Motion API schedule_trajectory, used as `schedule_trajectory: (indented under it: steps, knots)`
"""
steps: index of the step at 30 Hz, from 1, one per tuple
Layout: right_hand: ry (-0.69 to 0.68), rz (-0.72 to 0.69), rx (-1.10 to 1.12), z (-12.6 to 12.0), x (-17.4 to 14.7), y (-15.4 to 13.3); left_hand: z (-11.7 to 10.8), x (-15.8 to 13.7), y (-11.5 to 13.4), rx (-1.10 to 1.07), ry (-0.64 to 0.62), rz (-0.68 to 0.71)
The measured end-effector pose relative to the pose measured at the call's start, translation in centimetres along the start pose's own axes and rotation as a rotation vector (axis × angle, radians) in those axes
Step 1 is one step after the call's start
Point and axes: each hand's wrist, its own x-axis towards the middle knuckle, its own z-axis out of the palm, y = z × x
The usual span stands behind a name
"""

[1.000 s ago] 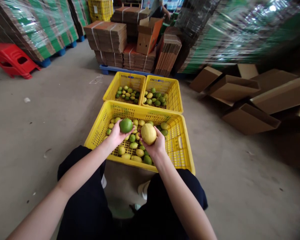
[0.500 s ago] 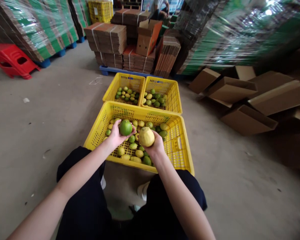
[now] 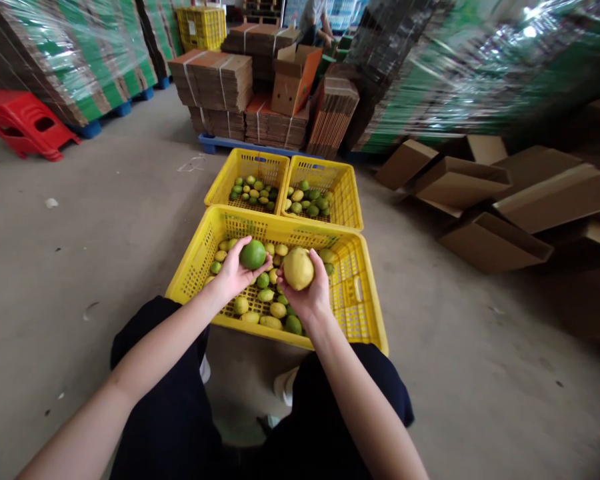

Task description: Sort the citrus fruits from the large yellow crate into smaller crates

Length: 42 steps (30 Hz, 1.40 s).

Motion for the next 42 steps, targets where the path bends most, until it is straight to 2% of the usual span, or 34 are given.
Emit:
schedule_trajectory:
  steps: [6,12,17,25,33,38,42]
  knots:
    - [-0.048,0.066,0.039,-0.3,0.5,0.0,-0.1,0.2,-0.1,-0.031,0.027,-0.016]
    - [0.073,0.039,0.024,-0.2,0.6,0.1,-0.2,0.2,0.1,-0.026,-0.015,-0.069]
    - [0.061,0.097,0.028,-1.3,1.9,0.3,-0.4,0.1,0.2,0.016,-0.056,-0.087]
    - [0.087,0.054,-0.027,-1.4,2.3,0.8,-0.3,0.1,-0.1,0.060,0.007,-0.011]
    - [0.120,0.113,-0.017,-1.4,2.2,0.6,0.0,-0.3,-0.2,0.103,0.059,0.005]
    - [0.088,0.100,0.027,-0.9,1.5,0.6,-0.3,0.2,-0.1,0.088,0.032,-0.023]
    - [0.058,0.021,0.012,-0.6,0.9,0.4,-0.4,0.5,-0.1,0.079,0.013,-0.066]
